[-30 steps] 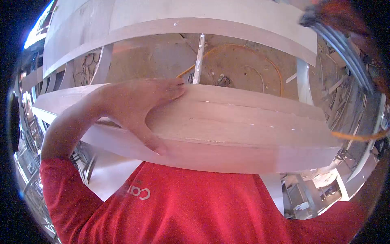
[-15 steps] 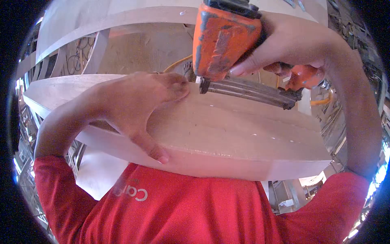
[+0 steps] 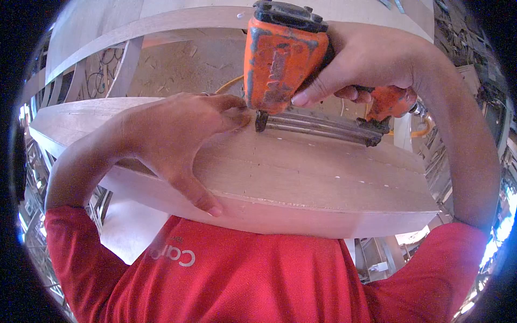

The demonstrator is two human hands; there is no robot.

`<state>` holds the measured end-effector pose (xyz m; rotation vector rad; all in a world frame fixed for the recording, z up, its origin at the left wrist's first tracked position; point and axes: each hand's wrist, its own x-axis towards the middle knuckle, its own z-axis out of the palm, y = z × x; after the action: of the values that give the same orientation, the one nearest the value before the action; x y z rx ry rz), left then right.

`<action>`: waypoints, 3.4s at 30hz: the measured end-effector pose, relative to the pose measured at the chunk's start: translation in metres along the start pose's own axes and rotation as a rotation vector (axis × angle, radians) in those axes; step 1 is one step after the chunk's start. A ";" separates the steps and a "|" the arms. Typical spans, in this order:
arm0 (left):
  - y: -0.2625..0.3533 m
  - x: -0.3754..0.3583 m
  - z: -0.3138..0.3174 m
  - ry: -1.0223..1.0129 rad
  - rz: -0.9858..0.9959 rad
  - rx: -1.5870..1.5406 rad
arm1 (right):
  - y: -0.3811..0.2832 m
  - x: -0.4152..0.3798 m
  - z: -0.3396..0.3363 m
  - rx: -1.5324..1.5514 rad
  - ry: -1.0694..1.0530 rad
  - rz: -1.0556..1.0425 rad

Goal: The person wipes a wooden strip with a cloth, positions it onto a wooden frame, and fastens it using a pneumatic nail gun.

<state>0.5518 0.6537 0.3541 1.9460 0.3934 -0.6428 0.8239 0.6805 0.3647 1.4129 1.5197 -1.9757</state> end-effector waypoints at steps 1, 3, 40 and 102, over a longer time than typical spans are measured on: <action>0.000 0.000 0.001 0.016 0.007 -0.006 | 0.000 0.000 0.000 0.004 0.008 0.007; -0.001 0.000 0.001 0.032 0.014 -0.012 | 0.000 0.001 0.000 0.002 0.001 0.010; 0.000 0.001 -0.002 -0.024 -0.030 0.016 | 0.013 0.023 -0.012 0.078 0.037 0.067; 0.009 0.004 -0.014 -0.184 0.044 0.143 | 0.051 -0.107 -0.003 -0.288 0.736 -0.006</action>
<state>0.5633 0.6620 0.3629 2.0037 0.1943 -0.8322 0.9133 0.6276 0.4216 2.1125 1.9770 -1.1958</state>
